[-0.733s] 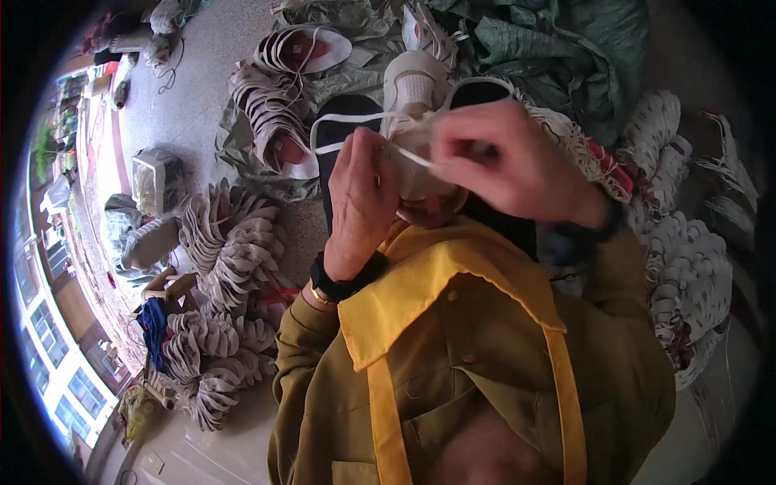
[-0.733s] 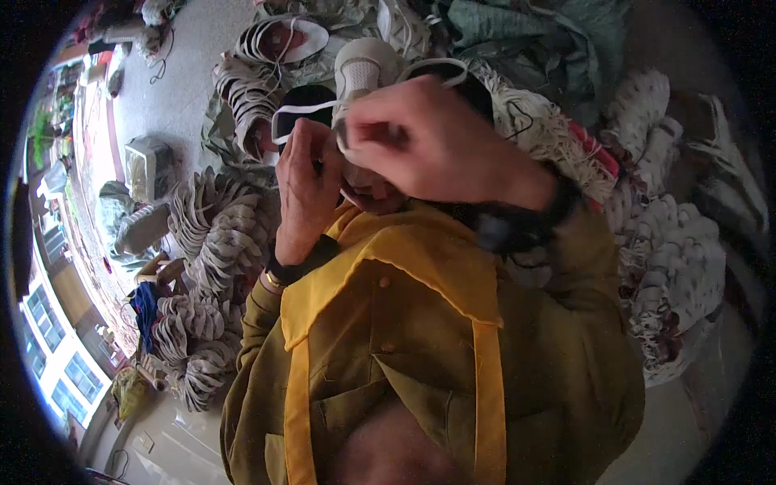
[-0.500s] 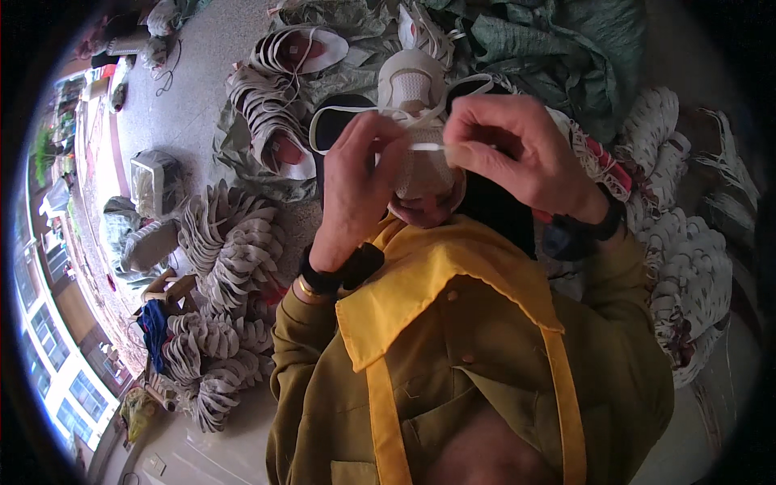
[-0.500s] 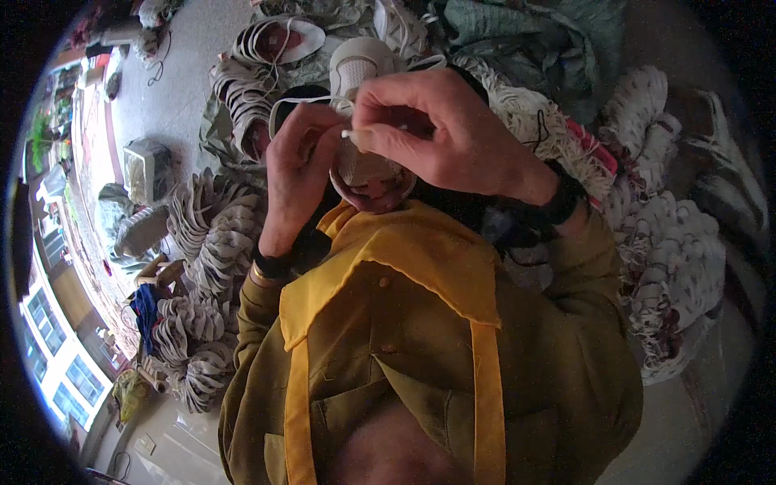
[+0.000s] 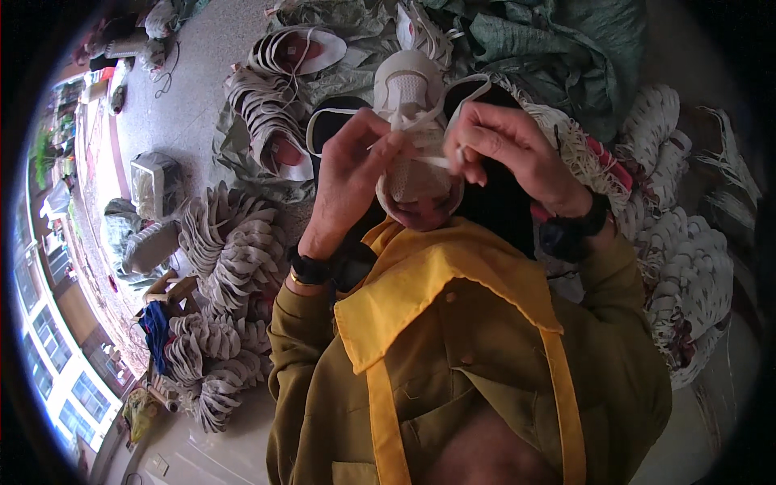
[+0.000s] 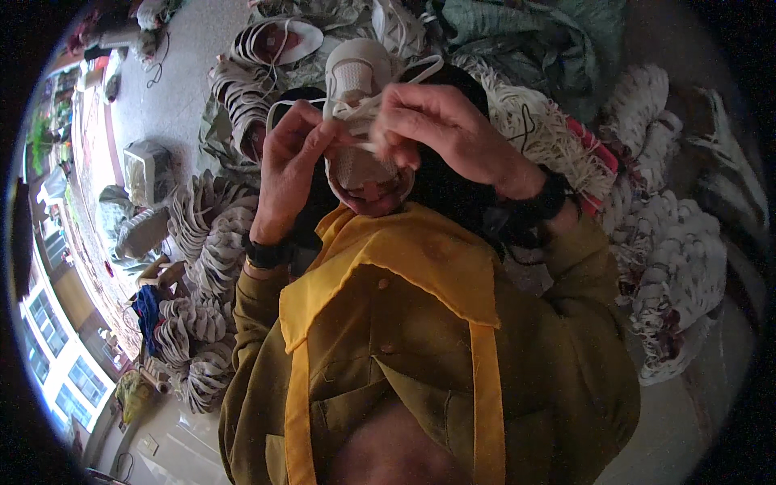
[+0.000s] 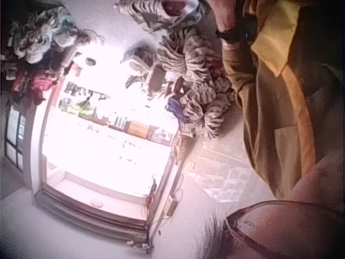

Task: Lacing a partially assembled shoe in a manufacturing environment.

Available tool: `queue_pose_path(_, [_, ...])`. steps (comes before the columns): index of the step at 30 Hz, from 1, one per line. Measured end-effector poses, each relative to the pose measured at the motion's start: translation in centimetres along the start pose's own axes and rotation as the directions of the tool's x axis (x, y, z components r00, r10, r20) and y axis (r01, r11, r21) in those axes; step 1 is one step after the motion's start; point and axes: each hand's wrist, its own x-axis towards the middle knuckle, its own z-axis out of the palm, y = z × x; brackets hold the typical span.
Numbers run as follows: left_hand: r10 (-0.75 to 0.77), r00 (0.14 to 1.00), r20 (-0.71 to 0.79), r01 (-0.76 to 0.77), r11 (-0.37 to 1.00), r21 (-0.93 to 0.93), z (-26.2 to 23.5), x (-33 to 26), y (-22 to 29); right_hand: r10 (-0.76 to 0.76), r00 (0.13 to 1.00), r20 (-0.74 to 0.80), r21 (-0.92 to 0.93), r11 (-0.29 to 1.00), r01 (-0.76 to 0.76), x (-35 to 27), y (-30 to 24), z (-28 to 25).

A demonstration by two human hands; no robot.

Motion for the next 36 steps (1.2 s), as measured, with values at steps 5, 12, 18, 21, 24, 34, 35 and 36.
queue_pose_path(5, [-0.085, 0.990, -0.112, 0.079, 0.995, -0.053, -3.1, -2.6, 0.2, 0.186, 0.970, -0.156, 0.032, 0.983, -0.183, -4.4, 4.5, -3.7])
queue_pose_path(12, [0.274, 0.809, -0.520, 0.066, 0.837, 0.543, -19.1, -13.9, 1.5, 0.276, 0.663, -0.696, 0.401, 0.915, 0.041, -20.9, 7.4, -22.4])
queue_pose_path(18, [0.108, 0.874, -0.473, 0.173, 0.842, 0.511, -11.6, -8.8, 0.5, 0.140, 0.751, -0.646, -0.209, 0.913, -0.350, -12.7, 3.7, -12.8])
queue_pose_path(21, [0.185, 0.946, -0.265, -0.026, 0.861, 0.508, -5.6, -4.4, -0.2, 0.075, 0.880, -0.468, -0.326, 0.911, -0.251, -8.5, 3.9, -9.4])
queue_pose_path(24, [0.123, 0.983, -0.139, -0.055, 0.908, 0.416, -2.6, -2.1, -0.9, 0.007, 0.950, -0.313, -0.328, 0.938, -0.115, -4.5, 2.3, -4.7])
queue_pose_path(34, [0.039, 0.998, -0.048, -0.026, 0.968, 0.250, -1.4, 0.5, -1.5, -0.119, 0.976, -0.183, -0.561, 0.828, -0.004, -1.1, 3.2, -1.3])
queue_pose_path(35, [0.059, 0.996, -0.065, -0.039, 0.962, 0.271, -1.3, 0.3, -1.7, -0.089, 0.977, -0.194, -0.545, 0.838, -0.032, -1.2, 3.0, -1.3])
queue_pose_path(36, [0.079, 0.994, -0.081, -0.052, 0.955, 0.292, -1.2, 0.2, -1.8, -0.058, 0.977, -0.204, -0.528, 0.847, -0.060, -1.4, 2.6, -1.4])
